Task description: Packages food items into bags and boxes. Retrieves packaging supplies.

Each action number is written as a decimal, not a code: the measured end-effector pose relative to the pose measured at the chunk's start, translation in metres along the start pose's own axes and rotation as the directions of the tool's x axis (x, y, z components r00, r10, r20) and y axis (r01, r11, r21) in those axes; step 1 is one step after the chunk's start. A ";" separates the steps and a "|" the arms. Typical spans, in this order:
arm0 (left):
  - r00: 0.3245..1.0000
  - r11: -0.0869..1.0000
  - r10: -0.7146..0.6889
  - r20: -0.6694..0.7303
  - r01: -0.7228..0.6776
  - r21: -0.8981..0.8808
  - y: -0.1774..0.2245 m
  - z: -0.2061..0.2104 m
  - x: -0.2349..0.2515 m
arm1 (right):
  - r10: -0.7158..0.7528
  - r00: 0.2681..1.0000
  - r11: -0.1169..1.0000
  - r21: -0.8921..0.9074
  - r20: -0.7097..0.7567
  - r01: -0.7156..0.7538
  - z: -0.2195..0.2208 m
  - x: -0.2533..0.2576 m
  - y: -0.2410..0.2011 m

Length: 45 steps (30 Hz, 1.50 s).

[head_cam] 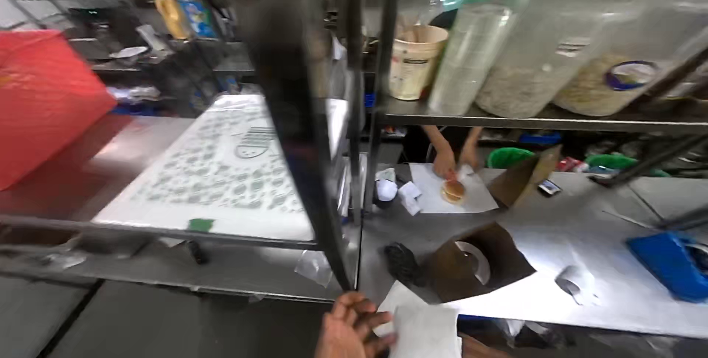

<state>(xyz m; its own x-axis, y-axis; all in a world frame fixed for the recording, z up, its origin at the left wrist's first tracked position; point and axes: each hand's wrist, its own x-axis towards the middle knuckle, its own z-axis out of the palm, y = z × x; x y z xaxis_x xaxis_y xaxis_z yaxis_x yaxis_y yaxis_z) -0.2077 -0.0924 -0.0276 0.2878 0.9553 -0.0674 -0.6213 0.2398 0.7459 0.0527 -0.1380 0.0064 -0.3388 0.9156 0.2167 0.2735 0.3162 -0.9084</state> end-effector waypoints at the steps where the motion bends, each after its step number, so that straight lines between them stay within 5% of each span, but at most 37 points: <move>1: 0.990 0.990 -0.139 0.016 0.139 -0.025 -0.019 0.006 0.011 | 0.004 0.999 1.000 0.003 -0.037 -0.004 0.000 -0.003 0.009; 3: 0.937 0.933 -0.348 0.034 0.342 0.111 -0.060 0.006 0.034 | 0.030 0.991 1.000 0.002 -0.130 -0.030 -0.001 -0.009 0.035; 6: 0.749 0.749 -0.662 -0.005 0.662 -0.010 -0.099 0.015 0.066 | 0.043 0.972 0.999 0.035 -0.229 -0.036 -0.011 -0.015 0.093; 8: 0.717 0.715 -0.696 0.040 0.697 -0.051 -0.121 0.021 0.082 | 0.097 0.967 0.995 0.038 -0.235 -0.091 -0.026 -0.017 0.120; 13: 0.901 0.881 -0.432 -0.041 0.431 0.194 -0.145 0.047 0.109 | 0.202 0.974 0.978 -0.024 -0.104 -0.206 -0.076 -0.014 0.137; 18: 0.982 0.901 -0.157 -0.103 0.185 0.392 -0.140 0.092 0.114 | 0.275 0.961 0.960 0.061 -0.011 -0.274 -0.121 -0.010 0.119; 24: 0.997 0.905 0.038 -0.069 -0.005 0.426 -0.137 0.135 0.109 | 0.120 0.991 0.991 -0.057 -0.056 -0.123 -0.154 0.016 0.120; 32: 0.992 0.922 0.122 -0.014 -0.108 0.372 -0.160 0.123 0.101 | -0.108 0.993 0.980 0.174 0.052 0.097 -0.182 0.018 0.139; 40: 0.974 0.860 0.148 0.172 -0.212 0.464 -0.159 0.099 0.101 | -0.027 0.935 0.872 0.466 0.354 -0.151 -0.195 -0.007 0.141; 45: 0.956 0.809 0.098 0.277 -0.239 0.537 -0.140 0.098 0.117 | 0.228 0.957 0.962 0.109 0.182 -0.250 -0.186 0.010 0.110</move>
<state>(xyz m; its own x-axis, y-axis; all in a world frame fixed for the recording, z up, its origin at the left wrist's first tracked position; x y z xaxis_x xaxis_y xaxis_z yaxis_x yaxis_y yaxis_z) -0.0157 -0.0308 -0.0746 0.4159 0.8888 0.1927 -0.1802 -0.1271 0.9754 0.2469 -0.0480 -0.0245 -0.4253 0.9027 -0.0645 0.2500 0.0487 -0.9670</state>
